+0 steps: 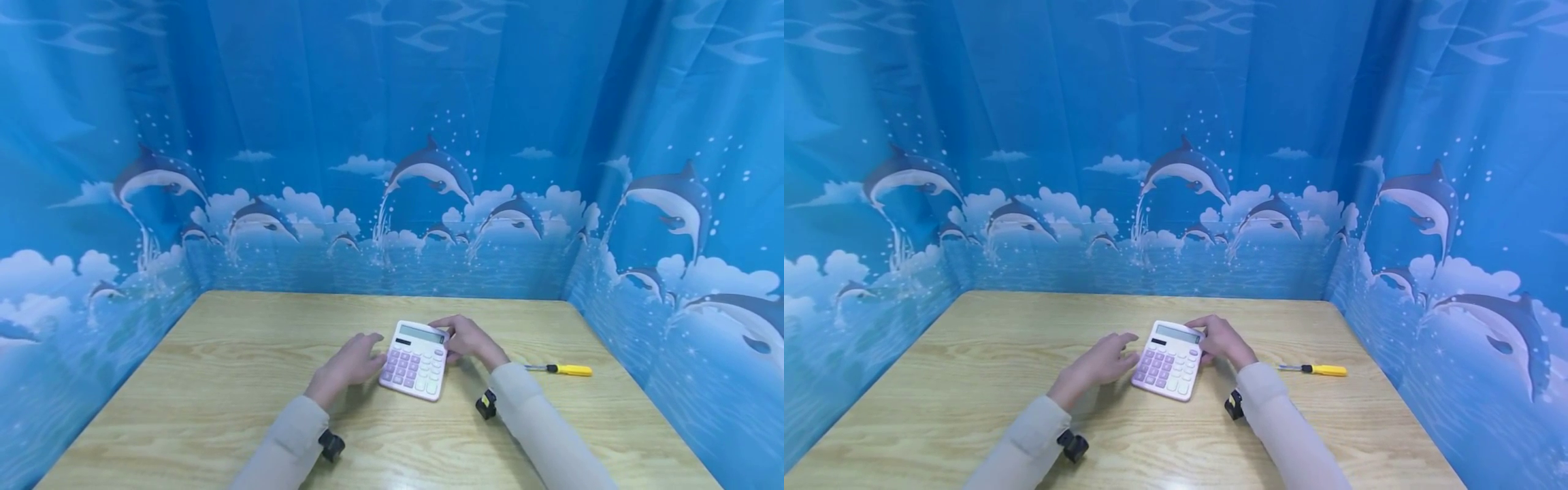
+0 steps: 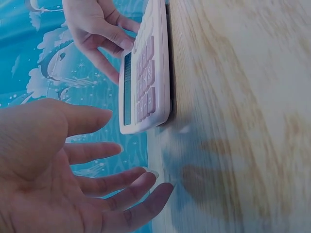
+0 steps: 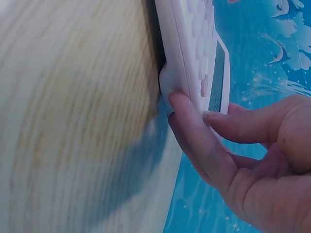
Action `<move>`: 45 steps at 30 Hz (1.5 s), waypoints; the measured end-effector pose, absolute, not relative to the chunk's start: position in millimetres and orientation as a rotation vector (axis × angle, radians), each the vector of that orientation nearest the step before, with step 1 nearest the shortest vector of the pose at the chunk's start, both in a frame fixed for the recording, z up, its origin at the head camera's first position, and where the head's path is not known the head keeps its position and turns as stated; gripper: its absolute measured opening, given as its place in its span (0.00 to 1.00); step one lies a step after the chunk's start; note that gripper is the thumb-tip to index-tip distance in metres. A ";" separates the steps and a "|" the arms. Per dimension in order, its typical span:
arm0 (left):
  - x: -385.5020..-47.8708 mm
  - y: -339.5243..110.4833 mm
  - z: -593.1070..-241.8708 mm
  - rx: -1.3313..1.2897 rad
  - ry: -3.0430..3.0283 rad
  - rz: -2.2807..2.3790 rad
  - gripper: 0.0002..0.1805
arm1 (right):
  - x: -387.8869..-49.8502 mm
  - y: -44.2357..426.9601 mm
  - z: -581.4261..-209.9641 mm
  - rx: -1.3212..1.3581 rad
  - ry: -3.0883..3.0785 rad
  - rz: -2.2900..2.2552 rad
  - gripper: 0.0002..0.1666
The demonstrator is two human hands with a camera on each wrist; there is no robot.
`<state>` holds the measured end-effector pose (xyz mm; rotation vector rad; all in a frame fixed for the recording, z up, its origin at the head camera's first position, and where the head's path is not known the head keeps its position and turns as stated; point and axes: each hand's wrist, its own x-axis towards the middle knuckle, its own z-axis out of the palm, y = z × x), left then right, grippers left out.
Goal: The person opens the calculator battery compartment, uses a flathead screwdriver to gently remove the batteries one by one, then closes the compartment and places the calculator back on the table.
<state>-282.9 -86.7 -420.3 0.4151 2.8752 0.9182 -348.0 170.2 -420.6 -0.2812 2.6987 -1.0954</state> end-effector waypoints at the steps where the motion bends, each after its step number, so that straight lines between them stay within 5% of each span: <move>1: -282.8 -86.8 -420.3 0.410 2.874 0.922 0.28 | -347.4 169.4 -420.9 -0.284 2.696 -1.098 0.40; 33: -281.9 -90.0 -425.4 0.330 2.846 0.987 0.29 | -333.4 151.9 -420.9 -0.427 2.640 -1.104 0.38; 45: -283.2 -91.5 -426.8 0.283 2.839 0.988 0.26 | -329.9 147.3 -426.9 -0.281 2.595 -1.205 0.36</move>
